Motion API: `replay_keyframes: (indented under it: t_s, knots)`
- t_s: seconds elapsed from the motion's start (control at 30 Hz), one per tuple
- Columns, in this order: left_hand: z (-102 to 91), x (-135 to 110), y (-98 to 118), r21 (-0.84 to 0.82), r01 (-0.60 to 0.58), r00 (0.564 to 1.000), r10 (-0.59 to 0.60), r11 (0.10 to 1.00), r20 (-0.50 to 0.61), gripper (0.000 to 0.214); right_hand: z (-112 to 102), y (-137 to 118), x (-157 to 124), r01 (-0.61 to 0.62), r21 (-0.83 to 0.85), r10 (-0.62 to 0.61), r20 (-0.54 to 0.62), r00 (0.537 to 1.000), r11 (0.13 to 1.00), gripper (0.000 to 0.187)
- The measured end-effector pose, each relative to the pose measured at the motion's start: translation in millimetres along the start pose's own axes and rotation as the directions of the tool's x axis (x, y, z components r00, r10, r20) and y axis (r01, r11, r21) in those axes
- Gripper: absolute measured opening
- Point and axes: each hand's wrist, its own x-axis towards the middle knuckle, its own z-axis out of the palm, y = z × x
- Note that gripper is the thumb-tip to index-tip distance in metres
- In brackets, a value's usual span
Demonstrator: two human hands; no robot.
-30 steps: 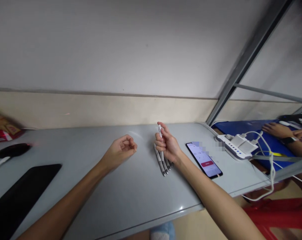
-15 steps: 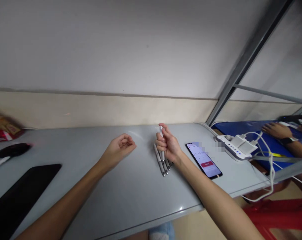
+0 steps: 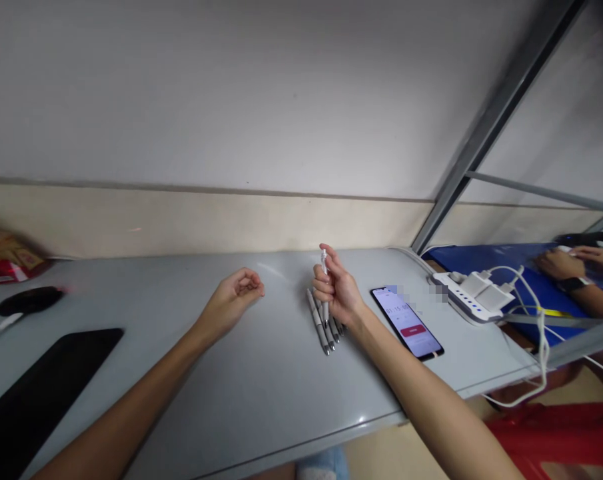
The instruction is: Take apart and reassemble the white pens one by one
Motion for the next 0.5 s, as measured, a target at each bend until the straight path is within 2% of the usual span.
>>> replay_keyframes:
  t_s: [0.2, 0.37, 0.5]
  knots:
    - [2.3, 0.0, -0.6, 0.086, -0.022, 0.997, 0.028, 0.996, -0.068, 0.017, -0.3, 0.9, 1.3, -0.005, -0.008, 0.005, 0.013, 1.0, 1.0, 0.016]
    - [0.6, 1.1, -5.9, 0.155, -0.028, 0.999, 0.034, 0.987, -0.038, 0.013, -1.2, 1.9, 1.2, 0.002, 0.0, -0.002, 0.022, 1.0, 1.0, 0.018]
    - [-1.1, 1.0, -7.8, 0.191, -0.043, 0.996, 0.057, 0.981, -0.071, 0.007, -1.0, 2.0, 1.1, 0.001, 0.001, -0.001, 0.005, 1.0, 1.0, 0.018]
